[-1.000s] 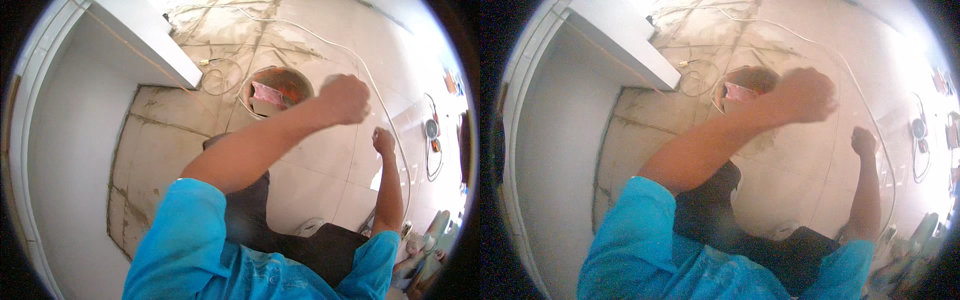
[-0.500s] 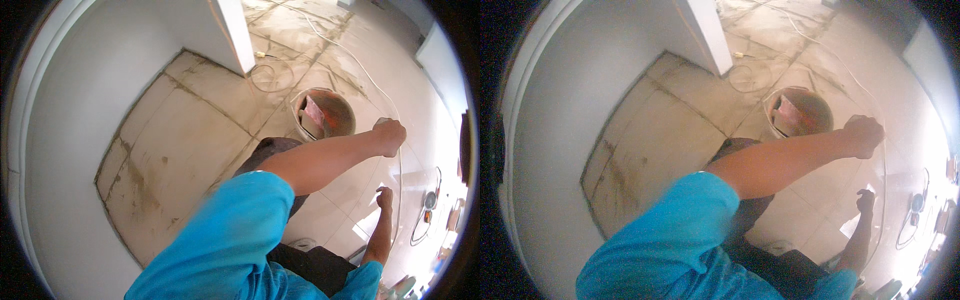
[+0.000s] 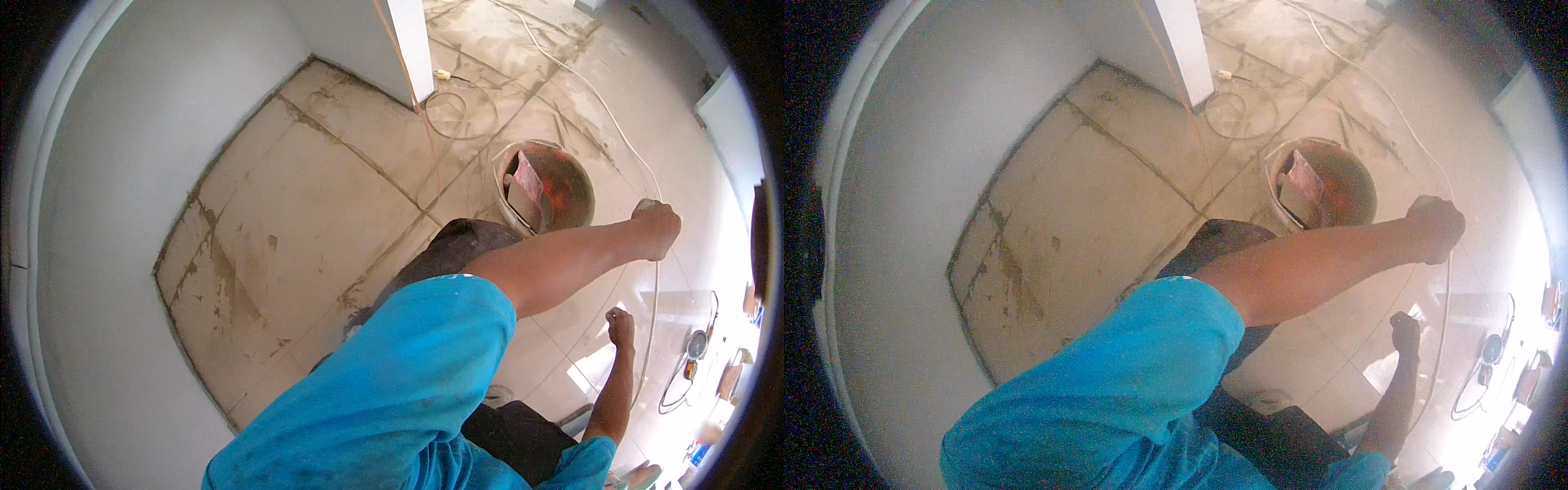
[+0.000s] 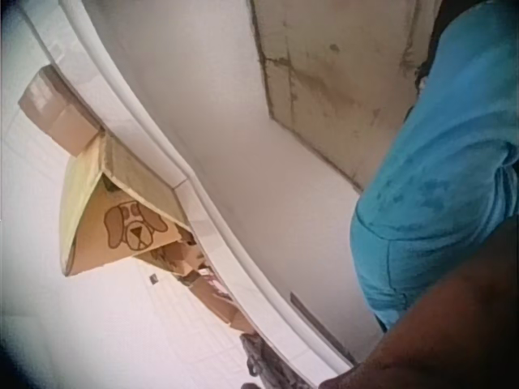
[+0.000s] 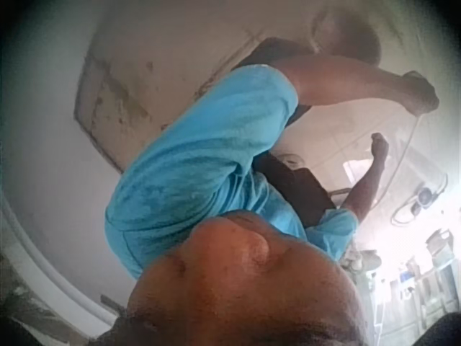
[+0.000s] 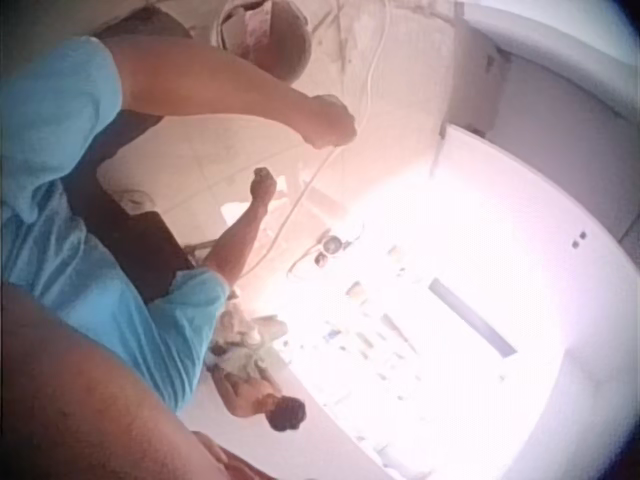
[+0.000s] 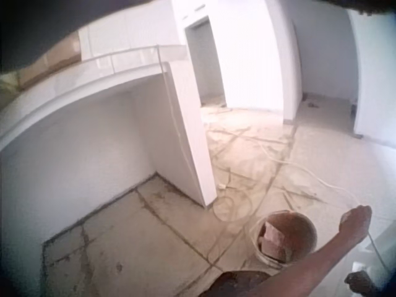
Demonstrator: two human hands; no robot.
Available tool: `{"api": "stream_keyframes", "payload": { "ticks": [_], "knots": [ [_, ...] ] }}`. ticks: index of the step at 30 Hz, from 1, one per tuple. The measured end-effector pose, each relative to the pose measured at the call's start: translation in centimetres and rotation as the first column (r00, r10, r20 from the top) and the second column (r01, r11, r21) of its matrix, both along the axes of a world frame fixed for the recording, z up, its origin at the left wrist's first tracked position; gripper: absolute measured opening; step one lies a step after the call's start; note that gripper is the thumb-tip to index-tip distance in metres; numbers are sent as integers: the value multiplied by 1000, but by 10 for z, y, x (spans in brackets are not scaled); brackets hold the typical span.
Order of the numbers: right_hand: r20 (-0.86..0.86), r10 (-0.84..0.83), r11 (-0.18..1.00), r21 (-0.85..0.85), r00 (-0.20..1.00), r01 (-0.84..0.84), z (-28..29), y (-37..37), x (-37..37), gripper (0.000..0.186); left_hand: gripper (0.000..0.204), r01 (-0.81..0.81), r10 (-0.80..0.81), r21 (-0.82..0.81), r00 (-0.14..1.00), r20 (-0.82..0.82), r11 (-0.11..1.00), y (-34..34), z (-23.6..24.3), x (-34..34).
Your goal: The person applies grout to the gaps between floor tiles using a pink float and a bucket of grout. They repeatedly scoop grout from the bucket and spread it across the tiled floor, then rinse the float in a separate bucket of water.
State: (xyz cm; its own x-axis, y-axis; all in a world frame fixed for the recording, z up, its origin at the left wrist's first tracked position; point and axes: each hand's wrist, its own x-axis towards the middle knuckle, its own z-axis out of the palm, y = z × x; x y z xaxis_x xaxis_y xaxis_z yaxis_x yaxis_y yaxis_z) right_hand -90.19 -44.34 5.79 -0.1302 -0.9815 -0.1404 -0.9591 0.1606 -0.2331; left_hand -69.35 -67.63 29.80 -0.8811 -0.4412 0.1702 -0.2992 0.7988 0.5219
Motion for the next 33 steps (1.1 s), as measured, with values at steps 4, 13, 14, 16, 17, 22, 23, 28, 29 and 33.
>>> {"api": "stream_keyframes", "payload": {
  "ticks": [4, 13, 14, 16, 17, 22, 23, 28, 29, 33],
  "knots": [
    [129, -180, 979, 122, 975, 165, -10, -4, 21, 20, 19, -88, 88, 6, 996, -23, 996, -9, -21, 6],
    [-112, -149, 988, -64, 982, 143, -18, 0, -20, 33, 19, 35, -45, -247, 998, -36, 968, -46, -21, -1],
    [-137, -180, 983, -65, 974, 173, -24, 3, -20, 34, 44, 76, -82, -181, 996, -25, 981, -44, -19, 6],
    [-128, -128, 977, -185, 983, 103, -28, 11, -38, 35, 88, -15, 0, -364, 999, -42, 931, -40, -13, 12],
    [-110, -59, 970, -239, 992, 32, -28, 5, -34, 32, 101, -46, 38, -475, 999, -27, 879, -44, -15, 16],
    [-180, -90, 993, 55, 980, 101, -13, -14, -13, 6, 114, -58, 108, -509, 992, 69, 859, -37, -1, 23],
    [-182, -116, 989, 73, 976, 131, -10, -10, -16, 7, 112, -63, 121, -525, 990, 77, 849, -32, 1, 18],
    [-195, -420, 907, -59, 886, 417, 37, -31, 21, 25, 90, 123, -2, -514, 973, 229, 849, -28, -14, 21],
    [-161, -477, 874, -189, 864, 448, 52, -37, 16, 25, 82, 213, -89, -428, 953, 291, 878, -31, -26, 14],
    [-46, -547, 745, -482, 836, 461, 131, -61, 9, 22, 59, 527, -346, -569, 848, 401, 632, -4, -54, 15]
  ]
}}
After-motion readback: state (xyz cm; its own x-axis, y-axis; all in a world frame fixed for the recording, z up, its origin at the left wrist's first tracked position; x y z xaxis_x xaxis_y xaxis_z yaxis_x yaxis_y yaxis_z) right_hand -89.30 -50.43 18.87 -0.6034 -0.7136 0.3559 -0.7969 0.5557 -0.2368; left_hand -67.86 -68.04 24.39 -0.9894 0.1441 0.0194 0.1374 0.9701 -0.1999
